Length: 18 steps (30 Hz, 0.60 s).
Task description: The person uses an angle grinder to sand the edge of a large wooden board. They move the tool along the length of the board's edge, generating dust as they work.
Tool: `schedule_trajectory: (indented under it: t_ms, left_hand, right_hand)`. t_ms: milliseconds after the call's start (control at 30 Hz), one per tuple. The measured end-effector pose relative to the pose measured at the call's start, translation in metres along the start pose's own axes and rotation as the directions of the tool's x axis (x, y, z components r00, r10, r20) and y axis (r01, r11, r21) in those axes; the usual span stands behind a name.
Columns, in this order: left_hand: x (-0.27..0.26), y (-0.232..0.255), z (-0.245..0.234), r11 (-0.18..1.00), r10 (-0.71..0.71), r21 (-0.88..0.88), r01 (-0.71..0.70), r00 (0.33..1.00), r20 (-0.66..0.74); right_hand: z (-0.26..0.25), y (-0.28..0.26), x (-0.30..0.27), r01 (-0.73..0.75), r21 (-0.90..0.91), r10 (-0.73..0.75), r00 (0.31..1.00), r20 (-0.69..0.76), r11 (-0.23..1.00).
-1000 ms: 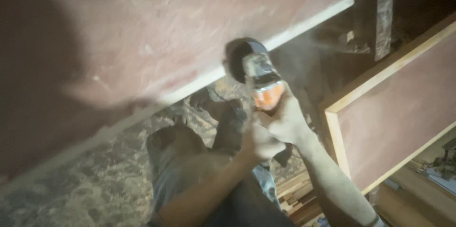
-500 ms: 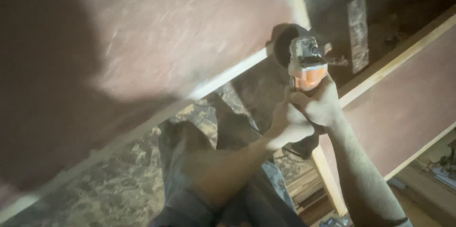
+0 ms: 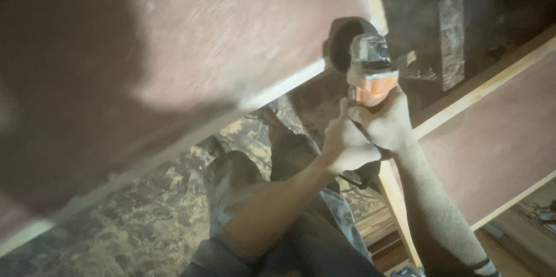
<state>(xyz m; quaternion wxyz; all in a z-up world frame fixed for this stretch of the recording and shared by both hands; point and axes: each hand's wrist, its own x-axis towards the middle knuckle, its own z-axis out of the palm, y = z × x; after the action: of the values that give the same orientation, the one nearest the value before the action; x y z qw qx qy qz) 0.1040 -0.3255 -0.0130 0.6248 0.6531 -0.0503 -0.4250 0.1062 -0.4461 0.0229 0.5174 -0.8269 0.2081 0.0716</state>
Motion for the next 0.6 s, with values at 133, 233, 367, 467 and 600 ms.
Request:
schedule_trajectory:
  t_ms: [133,233,367,467,600]
  left_hand:
    - [-0.028,-0.015,-0.018,1.000,-0.001,-0.023,0.000,0.999,-0.042]
    - [-0.046,-0.025,-0.031,0.999,-0.004,-0.036,0.000,0.996,-0.091]
    - [-0.069,-0.039,-0.043,0.998,0.041,-0.047,-0.050,0.985,-0.170]
    - [-0.086,-0.049,-0.051,0.988,0.135,-0.036,-0.148,0.958,-0.252]
    - [-0.102,-0.057,-0.061,0.993,0.120,0.047,-0.111,0.961,-0.248]
  right_hand:
    - [0.029,-0.014,-0.014,0.006,0.013,-0.006,0.998,0.061,1.000]
    - [0.047,-0.025,-0.020,-0.023,-0.018,0.025,0.989,0.146,1.000]
    - [0.073,-0.038,-0.032,-0.009,-0.050,0.017,0.987,0.162,0.999]
    - [0.093,-0.043,-0.041,0.050,-0.040,-0.043,0.985,0.166,0.998]
    - [0.112,-0.045,-0.051,0.042,-0.006,-0.040,0.981,0.191,0.999]
